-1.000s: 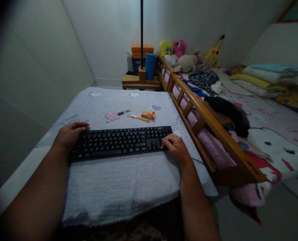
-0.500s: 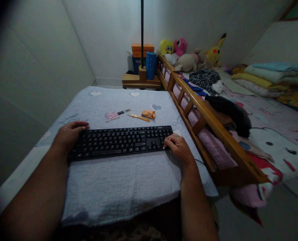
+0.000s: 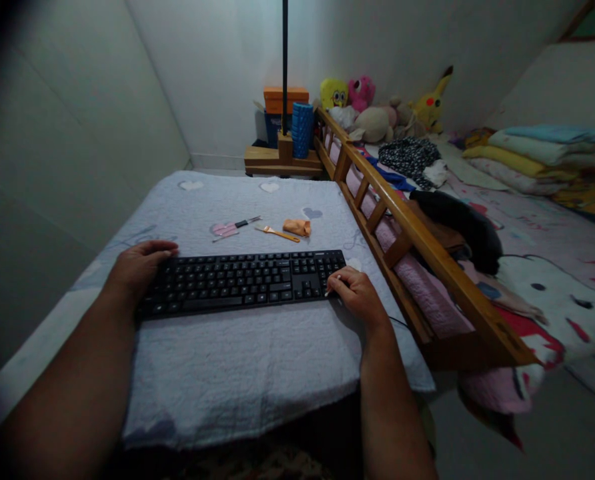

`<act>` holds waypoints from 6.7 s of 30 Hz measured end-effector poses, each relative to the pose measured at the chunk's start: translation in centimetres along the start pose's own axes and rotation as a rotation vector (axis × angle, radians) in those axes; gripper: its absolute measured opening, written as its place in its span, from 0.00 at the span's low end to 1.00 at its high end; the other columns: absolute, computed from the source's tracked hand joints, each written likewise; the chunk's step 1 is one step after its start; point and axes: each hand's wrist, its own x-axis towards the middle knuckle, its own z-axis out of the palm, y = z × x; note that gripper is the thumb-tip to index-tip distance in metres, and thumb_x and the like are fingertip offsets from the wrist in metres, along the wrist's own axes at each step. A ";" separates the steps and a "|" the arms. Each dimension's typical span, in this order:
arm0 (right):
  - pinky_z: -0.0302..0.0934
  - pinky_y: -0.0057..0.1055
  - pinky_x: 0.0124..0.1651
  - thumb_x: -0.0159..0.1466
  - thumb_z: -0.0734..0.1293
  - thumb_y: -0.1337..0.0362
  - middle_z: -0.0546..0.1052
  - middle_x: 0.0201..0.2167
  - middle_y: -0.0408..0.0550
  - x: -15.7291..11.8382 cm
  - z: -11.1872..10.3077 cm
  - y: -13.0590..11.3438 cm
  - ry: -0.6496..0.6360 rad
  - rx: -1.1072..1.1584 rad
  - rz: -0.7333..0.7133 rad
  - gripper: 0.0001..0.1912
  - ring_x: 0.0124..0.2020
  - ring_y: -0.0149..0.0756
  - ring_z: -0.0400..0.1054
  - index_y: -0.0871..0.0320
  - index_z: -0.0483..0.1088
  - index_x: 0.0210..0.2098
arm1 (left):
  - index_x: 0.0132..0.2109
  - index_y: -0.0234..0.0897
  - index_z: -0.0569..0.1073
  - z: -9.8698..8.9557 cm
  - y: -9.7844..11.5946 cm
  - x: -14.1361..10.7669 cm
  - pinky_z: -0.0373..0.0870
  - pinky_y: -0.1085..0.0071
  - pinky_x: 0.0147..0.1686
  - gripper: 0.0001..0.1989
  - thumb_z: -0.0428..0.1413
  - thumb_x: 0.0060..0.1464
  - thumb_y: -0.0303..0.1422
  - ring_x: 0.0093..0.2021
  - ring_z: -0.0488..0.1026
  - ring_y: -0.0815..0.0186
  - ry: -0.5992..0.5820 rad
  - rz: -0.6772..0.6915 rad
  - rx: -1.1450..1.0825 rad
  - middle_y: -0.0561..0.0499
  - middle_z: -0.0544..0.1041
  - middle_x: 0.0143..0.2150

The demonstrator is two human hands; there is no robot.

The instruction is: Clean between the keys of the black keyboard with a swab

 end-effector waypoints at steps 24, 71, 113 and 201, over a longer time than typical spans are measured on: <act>0.63 0.36 0.43 0.64 0.65 0.59 0.78 0.28 0.47 -0.6 -1.4 1.0 0.091 -0.042 0.088 0.15 0.34 0.41 0.72 0.54 0.76 0.23 | 0.36 0.37 0.79 0.0 0.0 0.1 0.69 0.65 0.46 0.11 0.60 0.41 0.30 0.38 0.74 0.61 0.000 0.005 0.018 0.50 0.80 0.35; 0.63 0.38 0.48 0.64 0.65 0.57 0.79 0.32 0.48 -0.3 -0.9 1.4 0.196 -0.036 0.074 0.14 0.38 0.42 0.73 0.54 0.78 0.26 | 0.37 0.38 0.79 0.1 0.0 0.0 0.69 0.63 0.48 0.14 0.60 0.38 0.33 0.38 0.73 0.59 -0.001 0.015 0.026 0.50 0.80 0.35; 0.62 0.39 0.49 0.66 0.63 0.56 0.79 0.31 0.47 0.0 -0.1 1.6 0.141 -0.020 0.039 0.16 0.40 0.42 0.72 0.53 0.77 0.27 | 0.36 0.37 0.79 0.0 0.2 -0.2 0.69 0.64 0.47 0.12 0.60 0.40 0.31 0.39 0.75 0.60 -0.011 0.014 0.018 0.50 0.80 0.35; 0.62 0.38 0.46 0.66 0.63 0.59 0.78 0.31 0.47 0.4 1.1 1.1 0.105 -0.011 -0.045 0.14 0.39 0.41 0.71 0.53 0.77 0.29 | 0.38 0.37 0.79 0.1 -0.4 0.3 0.67 0.64 0.50 0.14 0.61 0.40 0.32 0.38 0.73 0.62 -0.019 0.010 0.011 0.51 0.79 0.37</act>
